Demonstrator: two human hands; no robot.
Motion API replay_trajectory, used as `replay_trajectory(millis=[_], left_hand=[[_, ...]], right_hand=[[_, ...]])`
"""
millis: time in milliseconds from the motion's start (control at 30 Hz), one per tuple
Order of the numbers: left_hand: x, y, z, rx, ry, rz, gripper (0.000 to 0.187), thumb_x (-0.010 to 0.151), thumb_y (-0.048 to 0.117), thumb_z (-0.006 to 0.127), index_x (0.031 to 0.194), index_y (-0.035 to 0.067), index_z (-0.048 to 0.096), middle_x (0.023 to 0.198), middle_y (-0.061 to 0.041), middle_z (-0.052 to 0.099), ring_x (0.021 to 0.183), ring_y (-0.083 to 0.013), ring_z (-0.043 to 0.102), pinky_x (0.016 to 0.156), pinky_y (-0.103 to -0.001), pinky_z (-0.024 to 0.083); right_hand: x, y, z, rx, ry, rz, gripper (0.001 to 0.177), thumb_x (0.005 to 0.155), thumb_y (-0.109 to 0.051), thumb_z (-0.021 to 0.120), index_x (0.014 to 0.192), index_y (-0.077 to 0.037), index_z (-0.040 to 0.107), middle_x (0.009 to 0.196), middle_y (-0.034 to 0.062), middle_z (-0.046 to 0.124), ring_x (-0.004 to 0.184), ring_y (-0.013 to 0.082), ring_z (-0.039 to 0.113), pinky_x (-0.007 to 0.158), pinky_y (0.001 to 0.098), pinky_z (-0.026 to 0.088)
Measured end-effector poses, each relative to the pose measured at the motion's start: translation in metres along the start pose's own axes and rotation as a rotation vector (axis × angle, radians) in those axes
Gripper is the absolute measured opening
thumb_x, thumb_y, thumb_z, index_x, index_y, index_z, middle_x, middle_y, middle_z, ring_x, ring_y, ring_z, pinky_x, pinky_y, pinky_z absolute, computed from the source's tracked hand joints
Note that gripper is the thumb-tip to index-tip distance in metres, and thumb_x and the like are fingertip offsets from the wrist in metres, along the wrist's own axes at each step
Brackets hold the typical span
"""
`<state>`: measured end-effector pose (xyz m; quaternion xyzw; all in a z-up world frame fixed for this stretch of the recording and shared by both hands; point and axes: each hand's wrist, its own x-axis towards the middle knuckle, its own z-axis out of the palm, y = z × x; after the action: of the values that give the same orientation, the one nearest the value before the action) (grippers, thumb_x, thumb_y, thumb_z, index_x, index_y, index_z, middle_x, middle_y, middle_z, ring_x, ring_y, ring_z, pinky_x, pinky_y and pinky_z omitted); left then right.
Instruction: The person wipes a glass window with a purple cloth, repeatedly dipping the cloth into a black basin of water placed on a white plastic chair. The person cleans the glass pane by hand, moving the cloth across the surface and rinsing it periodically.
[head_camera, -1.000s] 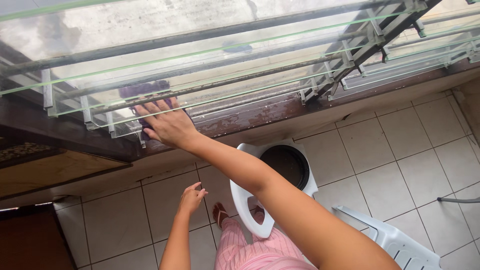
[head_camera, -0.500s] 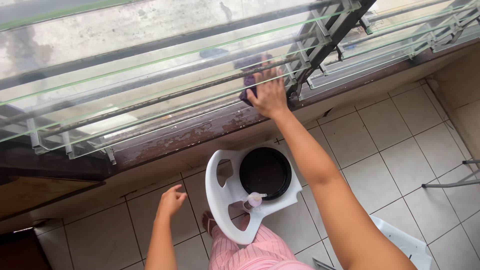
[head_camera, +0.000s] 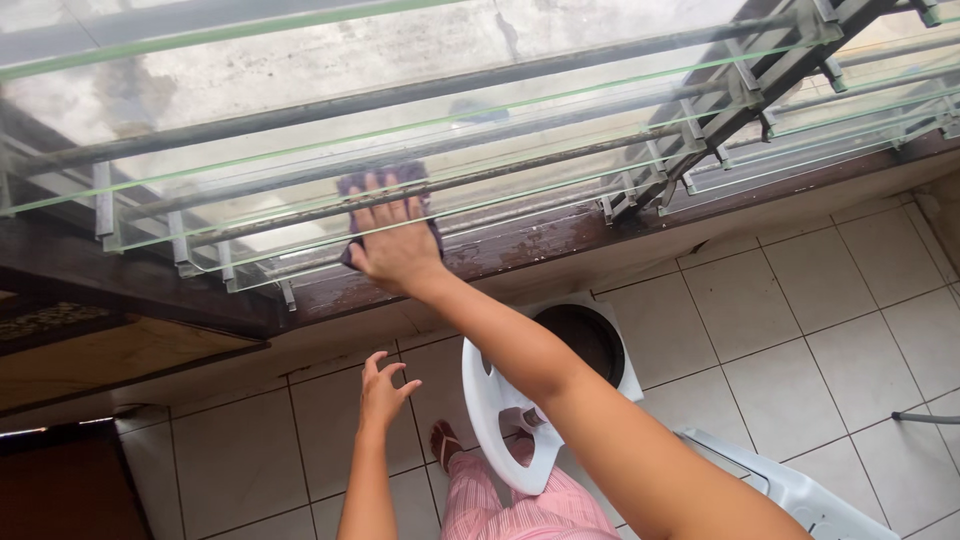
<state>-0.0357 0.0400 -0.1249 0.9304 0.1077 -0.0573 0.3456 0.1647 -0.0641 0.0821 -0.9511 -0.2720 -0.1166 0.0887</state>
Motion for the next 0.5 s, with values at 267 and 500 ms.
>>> replay_trajectory(millis=[267,500], left_hand=[[0.001,-0.020,-0.010,-0.724,0.146,-0.038,0.044,0.093,0.027,0.076,0.129,0.007,0.059,0.166,-0.011,0.037,0.159,-0.0320,0.032,0.122,-0.052,0.032],[0.013,0.039,-0.049,-0.721,-0.318,-0.342,0.089,0.089,0.038,0.063,0.165,0.026,0.018,0.172,-0.003,0.019,0.157,-0.0287,0.016,0.119,-0.049,0.025]], right_hand=[[0.055,-0.132,0.005,0.066,-0.130,-0.275,0.086,0.095,-0.056,0.055,0.158,-0.006,0.025,0.168,0.0197,0.016,0.154,0.0449,0.017,0.124,0.0584,0.020],[0.024,-0.059,0.019,0.053,0.185,-0.433,0.061,0.100,-0.019,0.059,0.158,-0.021,0.041,0.145,0.0109,0.056,0.130,0.0272,0.058,0.111,0.0440,0.046]])
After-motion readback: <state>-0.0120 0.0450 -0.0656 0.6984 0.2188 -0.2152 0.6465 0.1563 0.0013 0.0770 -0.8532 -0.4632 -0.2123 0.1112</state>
